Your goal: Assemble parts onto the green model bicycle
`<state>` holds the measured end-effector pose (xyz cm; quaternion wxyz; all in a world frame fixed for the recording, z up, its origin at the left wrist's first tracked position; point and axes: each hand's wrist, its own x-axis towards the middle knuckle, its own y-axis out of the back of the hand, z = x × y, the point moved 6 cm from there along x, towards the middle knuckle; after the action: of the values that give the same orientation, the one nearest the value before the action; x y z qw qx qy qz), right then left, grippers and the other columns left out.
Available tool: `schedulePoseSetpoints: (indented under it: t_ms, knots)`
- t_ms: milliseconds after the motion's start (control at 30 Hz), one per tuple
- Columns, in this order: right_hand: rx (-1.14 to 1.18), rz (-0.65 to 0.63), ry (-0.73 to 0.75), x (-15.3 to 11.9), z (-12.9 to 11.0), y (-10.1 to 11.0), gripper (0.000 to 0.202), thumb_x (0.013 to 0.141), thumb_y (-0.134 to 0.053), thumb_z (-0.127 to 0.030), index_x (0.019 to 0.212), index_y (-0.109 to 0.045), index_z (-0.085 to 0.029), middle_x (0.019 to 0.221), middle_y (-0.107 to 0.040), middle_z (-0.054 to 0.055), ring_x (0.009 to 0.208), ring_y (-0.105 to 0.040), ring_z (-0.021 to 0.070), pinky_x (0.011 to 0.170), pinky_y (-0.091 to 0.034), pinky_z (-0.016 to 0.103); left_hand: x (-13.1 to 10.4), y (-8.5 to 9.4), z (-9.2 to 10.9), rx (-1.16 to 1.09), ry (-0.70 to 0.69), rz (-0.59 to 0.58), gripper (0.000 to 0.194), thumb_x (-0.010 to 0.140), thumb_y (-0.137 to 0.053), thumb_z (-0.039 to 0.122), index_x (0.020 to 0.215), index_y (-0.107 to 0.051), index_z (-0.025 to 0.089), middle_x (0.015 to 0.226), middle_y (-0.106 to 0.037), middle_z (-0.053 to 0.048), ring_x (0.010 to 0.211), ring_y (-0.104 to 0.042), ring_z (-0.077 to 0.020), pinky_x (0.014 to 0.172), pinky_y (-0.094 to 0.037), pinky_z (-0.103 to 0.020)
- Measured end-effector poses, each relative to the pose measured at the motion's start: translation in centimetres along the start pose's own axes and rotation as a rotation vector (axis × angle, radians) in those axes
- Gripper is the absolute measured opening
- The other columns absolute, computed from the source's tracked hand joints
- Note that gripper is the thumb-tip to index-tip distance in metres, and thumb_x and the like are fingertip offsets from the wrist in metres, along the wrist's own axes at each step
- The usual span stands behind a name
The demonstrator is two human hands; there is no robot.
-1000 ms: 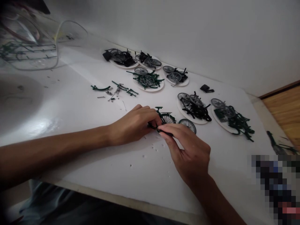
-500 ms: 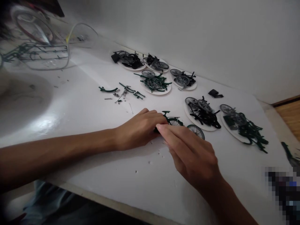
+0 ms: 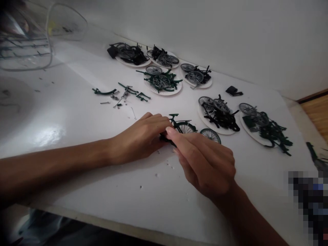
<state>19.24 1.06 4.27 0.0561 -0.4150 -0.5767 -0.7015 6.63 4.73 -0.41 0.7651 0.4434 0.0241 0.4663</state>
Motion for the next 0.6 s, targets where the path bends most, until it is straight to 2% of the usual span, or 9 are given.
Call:
schedulePoseSetpoints:
  t_ms: [100,200,300,433,600]
  knots:
    - [0.024,-0.005,-0.013,-0.07,-0.31,0.02,0.050,0.083,-0.062,-0.003,0.130,-0.061,-0.022,0.098,-0.078,0.002,0.082,-0.075,0.0212,0.073,-0.061,0.034,-0.16,0.12,-0.02,-0.014,0.011,-0.003,0.019,0.088,-0.046,0.002,0.092,-0.053,0.019,0.094,-0.064,0.001,0.090,-0.054,-0.0161,0.080,-0.035,-0.031]
    - [0.004,0.024,-0.012,0.18,-0.77,0.21,0.032,0.079,-0.072,-0.008,0.108,-0.071,-0.023,0.084,-0.078,0.001,0.072,-0.074,0.0218,0.071,-0.061,0.036,-0.35,0.22,0.09,-0.040,0.009,-0.017,0.020,0.088,-0.047,0.003,0.096,-0.054,0.020,0.098,-0.065,0.001,0.092,-0.055,-0.0165,0.084,-0.036,-0.032]
    - [-0.014,0.062,-0.012,0.57,-0.94,0.21,0.017,0.077,-0.077,-0.011,0.091,-0.073,-0.020,0.072,-0.076,0.002,0.065,-0.072,0.0209,0.066,-0.061,0.034,-0.45,0.26,0.18,-0.039,0.013,-0.021,0.018,0.088,-0.048,0.005,0.096,-0.055,0.020,0.096,-0.065,0.001,0.092,-0.055,-0.0158,0.085,-0.036,-0.032]
    - [-0.042,0.059,0.006,0.78,-0.96,0.23,0.014,0.079,-0.077,-0.012,0.091,-0.073,-0.018,0.071,-0.076,0.002,0.066,-0.073,0.0182,0.063,-0.059,0.028,-0.45,0.21,0.07,-0.038,0.029,0.007,0.020,0.086,-0.050,0.003,0.096,-0.056,0.019,0.094,-0.065,0.002,0.091,-0.056,-0.0145,0.085,-0.036,-0.031]
    - [-0.086,-0.059,-0.040,0.53,-0.99,0.45,0.008,0.084,-0.073,-0.015,0.091,-0.069,-0.019,0.080,-0.076,0.002,0.071,-0.071,0.0167,0.065,-0.055,0.027,-0.42,0.13,0.06,-0.030,0.026,0.000,0.022,0.084,-0.052,0.002,0.097,-0.056,0.019,0.097,-0.065,0.001,0.093,-0.058,-0.0158,0.086,-0.038,-0.031]
